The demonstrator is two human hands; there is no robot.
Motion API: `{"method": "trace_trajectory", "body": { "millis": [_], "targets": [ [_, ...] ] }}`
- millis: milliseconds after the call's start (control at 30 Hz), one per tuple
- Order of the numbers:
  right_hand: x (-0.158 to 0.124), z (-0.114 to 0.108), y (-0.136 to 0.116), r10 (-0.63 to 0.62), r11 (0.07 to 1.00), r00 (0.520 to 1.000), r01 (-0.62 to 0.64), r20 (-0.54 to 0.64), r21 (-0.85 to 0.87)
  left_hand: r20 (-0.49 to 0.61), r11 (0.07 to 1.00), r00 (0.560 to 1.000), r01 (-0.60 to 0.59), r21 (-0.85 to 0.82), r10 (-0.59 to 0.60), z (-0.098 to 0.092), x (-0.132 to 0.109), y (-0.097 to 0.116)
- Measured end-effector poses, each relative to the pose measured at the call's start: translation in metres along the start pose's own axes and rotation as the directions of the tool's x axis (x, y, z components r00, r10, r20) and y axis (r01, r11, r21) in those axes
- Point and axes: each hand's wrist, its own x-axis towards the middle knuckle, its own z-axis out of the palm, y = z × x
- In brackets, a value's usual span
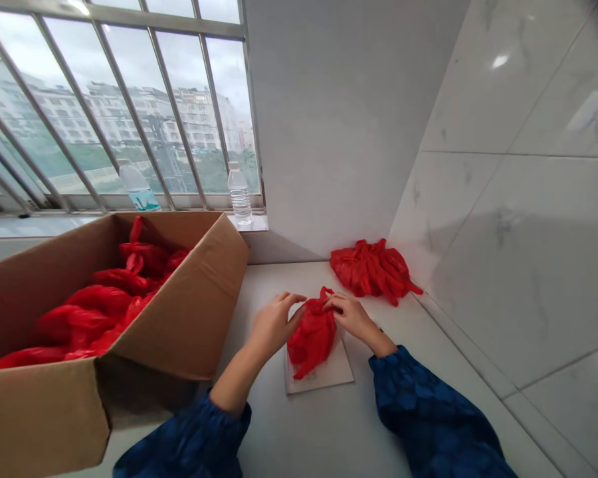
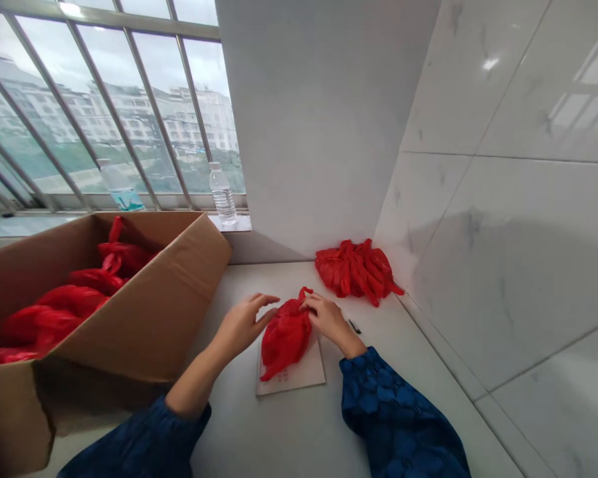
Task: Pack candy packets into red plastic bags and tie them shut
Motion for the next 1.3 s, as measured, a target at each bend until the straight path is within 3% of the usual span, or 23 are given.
{"method": "trace_trajectory", "body": {
  "millis": [133, 267, 400, 533, 667, 900, 1133, 1200, 1300],
  "targets": [
    [-0.008, -0.010, -0.004, 0.010, 1.000, 1.000, -0.010, 0.018, 0.028, 0.124, 0.997, 0.990, -0.067, 0.032, 0.063, 0.031, 0.003, 0.001],
    [-0.011, -0.021, -0.014, 0.033, 0.999, 0.998, -0.034, 0.061, 0.020, 0.141, 0.993, 0.985, -0.106, 0.054, 0.097, 0.053, 0.004, 0.000],
    [-0.015, -0.019, -0.022, 0.056, 0.998, 0.990, -0.050, 0.131, -0.050, 0.143, 0.992, 0.985, -0.110, 0.063, 0.100, 0.063, 0.006, -0.008],
    [-0.014, -0.017, -0.023, 0.065, 0.991, 0.988, -0.047, 0.142, -0.124, 0.116, 0.996, 0.992, -0.064, 0.058, 0.057, 0.058, 0.008, -0.019],
    [-0.012, -0.029, -0.020, 0.059, 0.989, 0.989, -0.040, 0.133, -0.139, 0.082, 0.999, 0.997, 0.006, 0.048, -0.010, 0.043, 0.011, -0.024],
    [-0.014, -0.049, -0.018, 0.060, 0.994, 0.990, -0.048, 0.125, -0.097, 0.049, 0.997, 0.996, 0.080, 0.015, -0.081, 0.020, 0.008, -0.020],
    [-0.016, -0.045, -0.023, 0.094, 0.991, 0.982, -0.075, 0.164, -0.115, 0.020, 0.991, 0.991, 0.130, 0.036, -0.131, 0.015, 0.004, -0.012],
    [-0.016, -0.042, -0.027, 0.110, 0.988, 0.980, -0.089, 0.167, -0.129, 0.009, 0.996, 0.996, 0.091, 0.027, -0.091, 0.015, 0.003, -0.006],
    [-0.017, -0.040, -0.032, 0.123, 0.985, 0.977, -0.099, 0.172, -0.144, 0.064, 0.996, 0.995, -0.083, 0.038, 0.080, 0.018, 0.000, 0.001]
  ]
}}
